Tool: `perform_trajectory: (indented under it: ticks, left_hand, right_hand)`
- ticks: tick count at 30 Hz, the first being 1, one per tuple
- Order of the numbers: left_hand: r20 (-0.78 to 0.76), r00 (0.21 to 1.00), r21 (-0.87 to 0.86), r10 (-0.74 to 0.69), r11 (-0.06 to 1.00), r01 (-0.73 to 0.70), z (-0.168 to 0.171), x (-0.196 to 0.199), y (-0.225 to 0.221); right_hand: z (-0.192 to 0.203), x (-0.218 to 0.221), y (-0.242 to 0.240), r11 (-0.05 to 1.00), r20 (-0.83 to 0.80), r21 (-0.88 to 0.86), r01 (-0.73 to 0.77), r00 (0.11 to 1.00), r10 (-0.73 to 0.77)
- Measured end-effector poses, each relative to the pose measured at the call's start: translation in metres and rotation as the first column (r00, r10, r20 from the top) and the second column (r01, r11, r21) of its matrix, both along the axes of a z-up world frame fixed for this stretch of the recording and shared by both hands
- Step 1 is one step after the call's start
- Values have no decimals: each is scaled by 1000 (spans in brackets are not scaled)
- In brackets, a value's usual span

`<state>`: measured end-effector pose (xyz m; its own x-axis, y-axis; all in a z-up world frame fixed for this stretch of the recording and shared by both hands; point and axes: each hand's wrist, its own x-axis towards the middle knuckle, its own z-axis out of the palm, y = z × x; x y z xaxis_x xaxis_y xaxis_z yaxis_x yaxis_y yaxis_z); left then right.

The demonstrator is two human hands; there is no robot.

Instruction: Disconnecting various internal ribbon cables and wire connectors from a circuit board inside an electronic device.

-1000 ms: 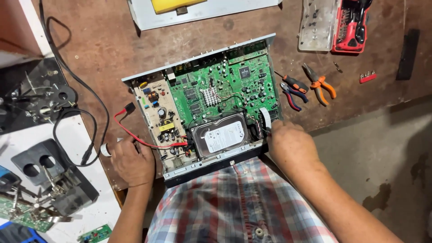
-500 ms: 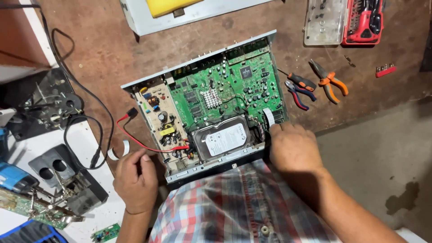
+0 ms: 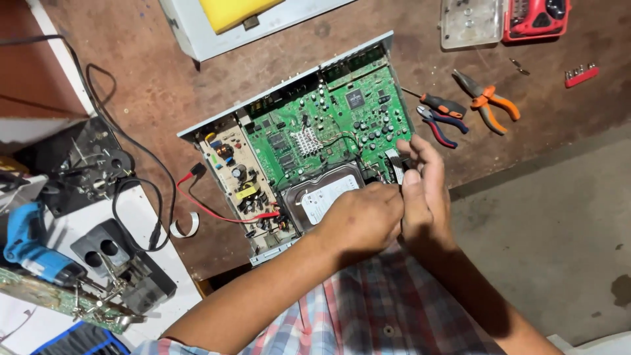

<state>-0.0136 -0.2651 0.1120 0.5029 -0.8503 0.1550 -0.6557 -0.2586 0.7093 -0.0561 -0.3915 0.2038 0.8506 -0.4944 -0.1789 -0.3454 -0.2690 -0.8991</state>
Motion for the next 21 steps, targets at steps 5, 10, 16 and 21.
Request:
perform_trajectory:
  ticks: [5, 10, 16, 21]
  left_hand:
    - [187, 980, -78, 59, 996, -46, -2, 8, -5]
    - [290, 953, 10, 87, 996, -94, 51, 13, -1]
    - [444, 896, 285, 3, 948, -144, 76, -2, -14]
    - [544, 837, 479, -68, 843, -243, 93, -19, -46]
  right_hand:
    - [1, 1, -18, 990, -24, 114, -86, 996, 89]
    - [-7, -13, -66, 975, -10, 188, -117, 993, 121]
    - [-37, -46, -201, 983, -160, -136, -124, 982, 102]
    - [-121, -57, -358, 788, -199, -589, -178, 977, 71]
